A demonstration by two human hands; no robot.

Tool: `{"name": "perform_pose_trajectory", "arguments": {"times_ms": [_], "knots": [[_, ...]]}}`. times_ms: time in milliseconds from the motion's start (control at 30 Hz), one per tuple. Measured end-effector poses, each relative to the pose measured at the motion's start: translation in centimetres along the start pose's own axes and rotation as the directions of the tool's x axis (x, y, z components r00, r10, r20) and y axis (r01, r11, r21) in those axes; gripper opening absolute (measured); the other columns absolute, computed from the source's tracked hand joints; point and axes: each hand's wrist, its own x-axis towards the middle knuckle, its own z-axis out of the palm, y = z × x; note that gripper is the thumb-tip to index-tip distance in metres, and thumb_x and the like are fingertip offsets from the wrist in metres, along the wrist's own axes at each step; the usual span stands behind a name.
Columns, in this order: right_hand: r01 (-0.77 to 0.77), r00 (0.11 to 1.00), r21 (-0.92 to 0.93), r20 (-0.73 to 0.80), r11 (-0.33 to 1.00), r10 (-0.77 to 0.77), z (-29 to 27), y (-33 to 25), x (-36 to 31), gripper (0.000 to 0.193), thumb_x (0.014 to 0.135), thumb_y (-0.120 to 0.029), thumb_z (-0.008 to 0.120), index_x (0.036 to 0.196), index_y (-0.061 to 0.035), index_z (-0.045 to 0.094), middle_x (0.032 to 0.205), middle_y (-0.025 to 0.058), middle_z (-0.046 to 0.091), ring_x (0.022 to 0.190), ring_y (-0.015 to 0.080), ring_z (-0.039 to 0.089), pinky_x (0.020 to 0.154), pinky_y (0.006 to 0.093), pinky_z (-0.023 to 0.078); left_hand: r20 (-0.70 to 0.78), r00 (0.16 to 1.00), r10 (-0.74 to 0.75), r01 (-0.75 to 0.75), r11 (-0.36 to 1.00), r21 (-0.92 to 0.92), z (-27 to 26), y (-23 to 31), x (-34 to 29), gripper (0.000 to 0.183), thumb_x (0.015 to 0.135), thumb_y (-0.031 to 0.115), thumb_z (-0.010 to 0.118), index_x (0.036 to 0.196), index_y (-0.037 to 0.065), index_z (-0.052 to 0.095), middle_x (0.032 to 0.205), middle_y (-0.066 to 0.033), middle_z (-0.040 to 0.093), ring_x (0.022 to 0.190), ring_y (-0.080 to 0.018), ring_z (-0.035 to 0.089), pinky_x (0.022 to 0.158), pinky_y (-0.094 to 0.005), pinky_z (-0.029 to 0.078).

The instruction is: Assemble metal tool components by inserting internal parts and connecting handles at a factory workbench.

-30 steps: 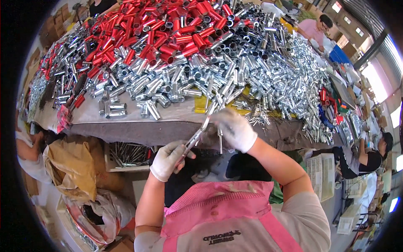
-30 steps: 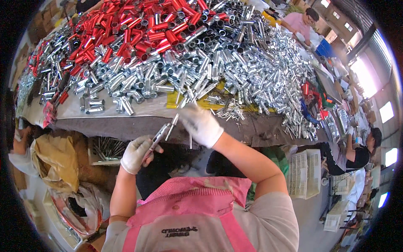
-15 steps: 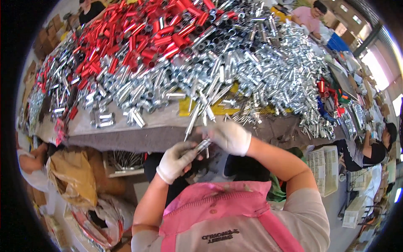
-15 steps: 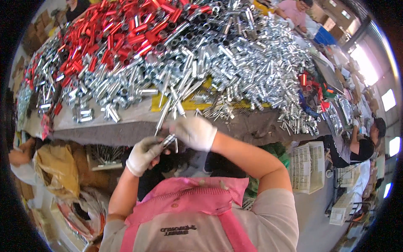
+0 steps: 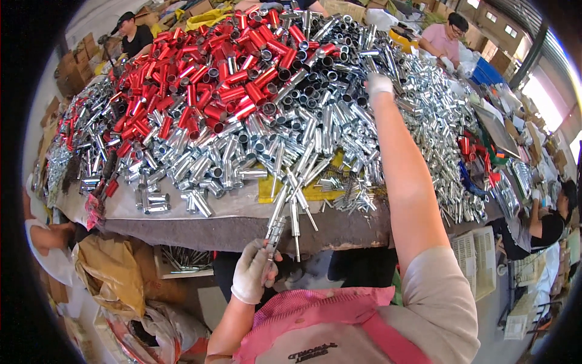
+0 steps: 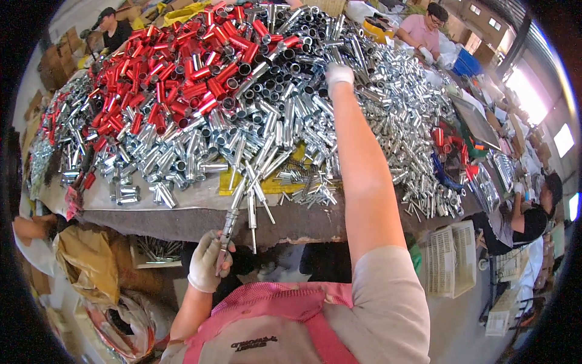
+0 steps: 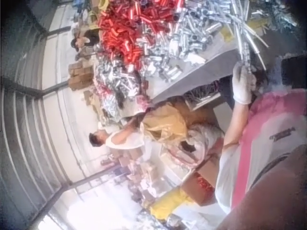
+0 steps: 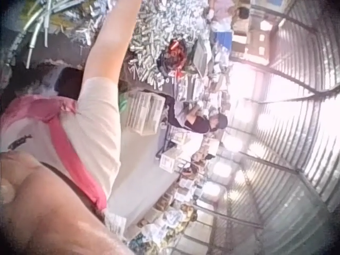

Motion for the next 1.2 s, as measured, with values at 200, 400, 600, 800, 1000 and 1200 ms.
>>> {"name": "perform_pose_trajectory", "arguments": {"times_ms": [200,400,600,800,1000,1200], "knots": [[-0.444,0.773,0.744,0.600,0.500,-0.205,-4.1,3.2,-19.0,0.023,0.093,0.002,0.037,0.114,0.0017,0.045,0.104,0.0157,0.057,0.104,0.0252,0.056,0.096,0.0435,0.046,0.095,0.995,0.009,-0.009,1.000,0.006,1.6,0.5,1.0,0.025,0.096,0.026,0.046,0.109,0.004,0.047,0.079,-0.0087,0.056,0.046,-0.0075,0.041,0.036,-0.0196,0.027],[-0.303,0.798,0.535,0.595,0.789,-0.097,-6.8,7.6,-33.3,0.032,0.086,0.002,0.053,0.117,-0.0017,0.042,0.107,0.0143,0.057,0.108,0.0305,0.055,0.095,0.0430,0.045,0.265,0.956,-0.128,0.112,0.991,0.075,3.7,0.4,1.4,0.028,0.097,0.023,0.044,0.117,0.005,0.044,0.078,-0.0131,0.059,0.041,-0.0066,0.038,0.035,-0.0182,0.026],[-0.338,0.793,0.419,0.609,0.843,0.015,-7.7,9.0,-38.0,0.031,0.088,-0.009,0.058,0.115,-0.0020,0.044,0.108,0.0143,0.058,0.099,0.0251,0.058,0.087,0.0411,0.047,0.329,0.930,-0.166,0.135,0.984,0.115,3.7,0.2,-0.5,0.034,0.094,0.018,0.049,0.121,-0.001,0.039,0.086,-0.0187,0.065,0.041,-0.0061,0.039,0.038,-0.0192,0.030],[-0.206,0.847,0.505,0.521,0.838,-0.105,-10.0,8.7,-36.5,0.034,0.097,-0.015,0.045,0.129,-0.0053,0.040,0.106,0.0109,0.059,0.097,0.0229,0.060,0.083,0.0373,0.052,0.277,0.945,-0.175,0.104,0.962,0.253,2.8,-0.6,-1.6,0.029,0.093,0.016,0.050,0.116,-0.002,0.045,0.083,-0.0174,0.064,0.040,-0.0067,0.039,0.038,-0.0192,0.030],[0.407,0.737,-0.128,0.631,0.904,-0.243,-15.7,7.0,-34.0,0.022,0.090,-0.015,0.057,0.109,-0.0051,0.064,0.088,0.0020,0.056,0.070,0.0055,0.050,0.058,0.0195,0.039,0.258,0.962,-0.092,0.015,0.958,0.286,1.7,-0.3,-2.1,0.032,0.095,0.021,0.048,0.119,0.000,0.042,0.084,-0.0126,0.058,0.046,-0.0076,0.041,0.040,-0.0186,0.031],[0.257,0.699,-0.175,0.713,0.951,-0.057,-16.1,5.8,-34.6,0.021,0.085,-0.009,0.058,0.104,-0.0013,0.063,0.085,0.0021,0.054,0.070,0.0077,0.048,0.061,0.0212,0.039,0.343,0.903,-0.259,0.139,0.931,0.337,2.1,0.0,-0.8,0.028,0.093,0.016,0.049,0.113,-0.004,0.048,0.078,-0.0109,0.061,0.045,-0.0063,0.041,0.040,-0.0200,0.032]]}}
